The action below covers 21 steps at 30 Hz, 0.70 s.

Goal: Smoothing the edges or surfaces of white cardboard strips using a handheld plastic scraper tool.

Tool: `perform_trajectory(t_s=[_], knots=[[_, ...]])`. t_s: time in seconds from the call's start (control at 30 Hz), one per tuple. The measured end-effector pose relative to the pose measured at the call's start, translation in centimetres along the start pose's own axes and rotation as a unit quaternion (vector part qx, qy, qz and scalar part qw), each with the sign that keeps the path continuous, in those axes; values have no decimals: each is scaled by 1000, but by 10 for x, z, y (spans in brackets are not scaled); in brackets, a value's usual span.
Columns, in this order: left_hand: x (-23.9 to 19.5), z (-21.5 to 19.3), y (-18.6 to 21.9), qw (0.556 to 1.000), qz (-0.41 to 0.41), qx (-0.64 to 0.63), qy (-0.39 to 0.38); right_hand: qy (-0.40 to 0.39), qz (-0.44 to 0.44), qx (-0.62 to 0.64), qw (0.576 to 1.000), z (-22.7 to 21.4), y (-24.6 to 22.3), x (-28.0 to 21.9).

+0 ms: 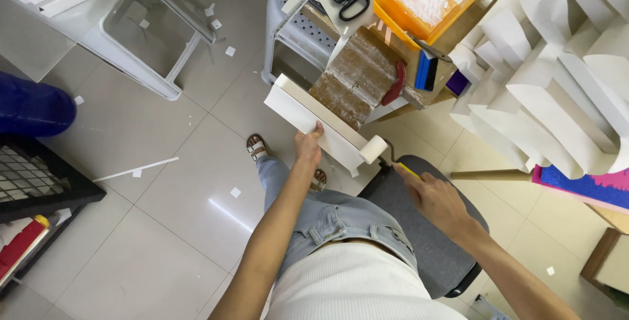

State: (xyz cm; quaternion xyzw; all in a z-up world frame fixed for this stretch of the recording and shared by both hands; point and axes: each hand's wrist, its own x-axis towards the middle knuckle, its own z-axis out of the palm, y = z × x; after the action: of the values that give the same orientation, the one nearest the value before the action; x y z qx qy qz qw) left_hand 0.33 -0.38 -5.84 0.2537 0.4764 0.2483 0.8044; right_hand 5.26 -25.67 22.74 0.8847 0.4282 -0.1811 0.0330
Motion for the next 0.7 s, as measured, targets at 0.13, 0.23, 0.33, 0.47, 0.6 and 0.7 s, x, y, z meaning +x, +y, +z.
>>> perform_trajectory(t_s=[0.13, 0.23, 0.33, 0.47, 0.6, 0.7], knots=[[0, 0, 1, 1000, 4, 8, -5, 19, -2, 9, 1000, -4, -11, 12], [2, -1, 3, 1000, 7, 11, -13, 21, -7, 9, 1000, 6, 0, 5], [2, 1, 0, 1000, 7, 10, -12, 26, -14, 0, 1000, 16, 11, 7], [7, -1, -4, 1000, 7, 0, -6, 26, -13, 6, 1000, 9, 9, 2], [4, 1, 1, 1000, 2, 1, -7, 19, -27, -20, 999, 7, 3, 9], [-13, 11, 12, 1000, -7, 6, -5, 39, -61, -17, 997, -15, -23, 40]])
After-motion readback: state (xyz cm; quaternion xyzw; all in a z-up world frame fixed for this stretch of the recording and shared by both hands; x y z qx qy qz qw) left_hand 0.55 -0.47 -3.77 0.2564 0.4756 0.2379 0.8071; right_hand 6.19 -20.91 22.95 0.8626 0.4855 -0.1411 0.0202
